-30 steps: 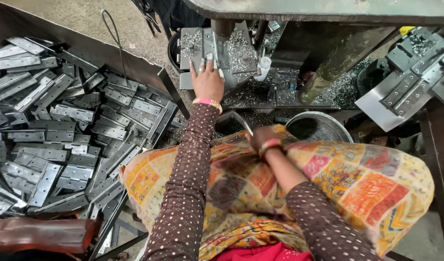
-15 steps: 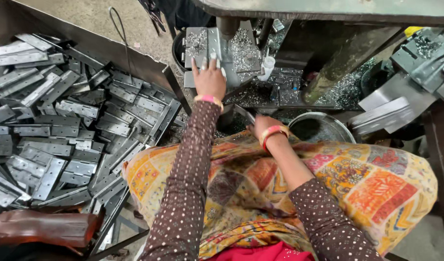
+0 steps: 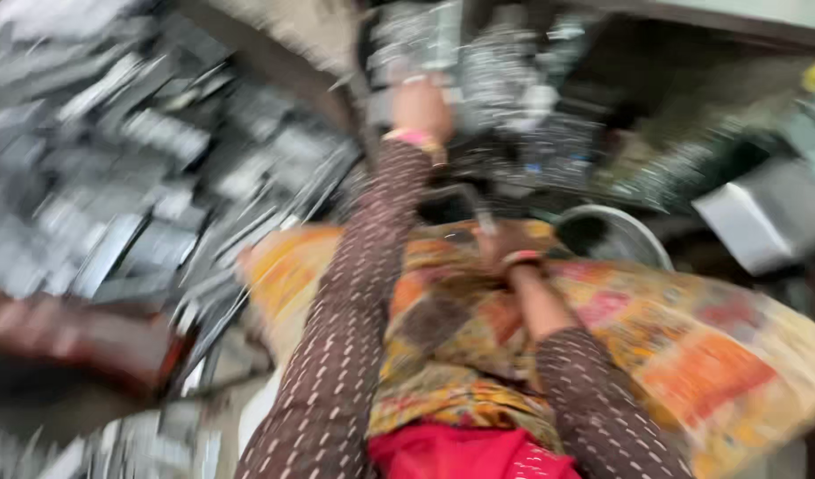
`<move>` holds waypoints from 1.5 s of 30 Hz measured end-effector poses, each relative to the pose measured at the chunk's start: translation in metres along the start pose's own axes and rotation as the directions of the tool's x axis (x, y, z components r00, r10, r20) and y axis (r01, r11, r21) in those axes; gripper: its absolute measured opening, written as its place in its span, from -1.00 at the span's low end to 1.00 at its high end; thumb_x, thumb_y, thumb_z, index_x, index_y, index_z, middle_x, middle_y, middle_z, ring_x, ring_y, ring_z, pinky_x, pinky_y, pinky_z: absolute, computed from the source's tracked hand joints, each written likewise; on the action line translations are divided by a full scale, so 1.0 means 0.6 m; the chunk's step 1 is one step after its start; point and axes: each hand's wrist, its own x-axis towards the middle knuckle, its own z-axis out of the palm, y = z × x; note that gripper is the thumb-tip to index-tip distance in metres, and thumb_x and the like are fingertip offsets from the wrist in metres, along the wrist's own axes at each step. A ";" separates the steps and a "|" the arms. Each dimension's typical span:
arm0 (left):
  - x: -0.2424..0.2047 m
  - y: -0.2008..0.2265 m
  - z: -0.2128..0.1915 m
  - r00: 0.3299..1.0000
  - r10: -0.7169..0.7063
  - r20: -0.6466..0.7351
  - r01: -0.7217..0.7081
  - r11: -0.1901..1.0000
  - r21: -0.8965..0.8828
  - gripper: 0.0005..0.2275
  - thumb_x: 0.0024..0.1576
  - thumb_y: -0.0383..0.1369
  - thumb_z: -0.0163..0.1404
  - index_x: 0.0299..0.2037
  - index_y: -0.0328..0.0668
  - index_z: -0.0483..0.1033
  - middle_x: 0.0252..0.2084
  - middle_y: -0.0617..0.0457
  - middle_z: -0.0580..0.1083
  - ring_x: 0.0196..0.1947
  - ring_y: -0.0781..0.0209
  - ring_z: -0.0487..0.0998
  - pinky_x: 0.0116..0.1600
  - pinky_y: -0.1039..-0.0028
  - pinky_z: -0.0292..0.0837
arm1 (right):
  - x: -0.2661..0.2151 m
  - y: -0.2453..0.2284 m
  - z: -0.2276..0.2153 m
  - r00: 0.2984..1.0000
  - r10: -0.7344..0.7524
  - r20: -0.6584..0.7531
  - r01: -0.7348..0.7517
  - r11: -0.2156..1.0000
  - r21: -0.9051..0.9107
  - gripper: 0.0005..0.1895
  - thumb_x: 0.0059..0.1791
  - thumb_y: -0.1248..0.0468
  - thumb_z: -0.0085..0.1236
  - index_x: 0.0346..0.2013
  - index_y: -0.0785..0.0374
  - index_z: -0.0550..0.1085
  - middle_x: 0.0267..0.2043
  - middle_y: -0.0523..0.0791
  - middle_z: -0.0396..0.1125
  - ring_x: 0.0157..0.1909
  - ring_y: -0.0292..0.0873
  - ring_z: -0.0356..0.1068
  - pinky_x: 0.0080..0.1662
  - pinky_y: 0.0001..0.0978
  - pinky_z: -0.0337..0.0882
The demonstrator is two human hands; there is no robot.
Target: The person sits on the floor and repeatedly picks up metal brackets from a bin, places them under a drill press, and operates the machine to drill holes. After each cycle, the processed bracket is returned to the bin.
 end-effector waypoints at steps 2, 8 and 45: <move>-0.034 -0.047 -0.015 0.998 0.063 -0.024 -0.063 0.997 -0.037 -0.72 0.20 -0.27 -0.06 0.08 -0.04 0.55 -0.15 -0.04 0.62 -0.15 -0.01 0.63 -0.05 0.15 0.51 | -0.007 -0.035 -0.052 0.996 0.008 0.084 -0.012 0.999 0.044 -0.38 0.00 -0.22 -0.01 0.09 0.18 0.51 -0.03 0.15 0.48 -0.03 0.21 0.51 0.01 0.05 0.43; -0.171 -0.270 -0.011 0.829 -0.042 -0.557 -0.124 0.959 -0.256 -0.89 0.06 -0.34 0.09 -0.30 -0.15 0.63 0.06 -0.05 0.50 -0.20 -0.11 0.61 -0.06 0.14 0.54 | -0.020 -0.011 -0.203 0.987 -0.083 -0.137 0.061 0.985 -0.163 -0.33 0.08 -0.29 0.04 0.16 0.19 0.47 -0.09 0.15 0.49 -0.06 0.28 0.48 -0.04 0.11 0.44; -0.394 -0.631 0.126 0.960 -0.235 -0.155 0.236 0.972 -0.015 -0.63 -0.02 -0.31 0.17 0.01 -0.11 0.53 0.12 -0.11 0.48 0.12 -0.16 0.47 0.26 -0.29 0.04 | -0.037 -0.021 -0.190 0.897 -0.167 -0.410 0.134 0.985 -0.108 -0.54 0.11 -0.12 0.13 0.04 0.19 0.52 -0.19 -0.03 0.54 -0.09 0.12 0.50 -0.06 -0.02 0.44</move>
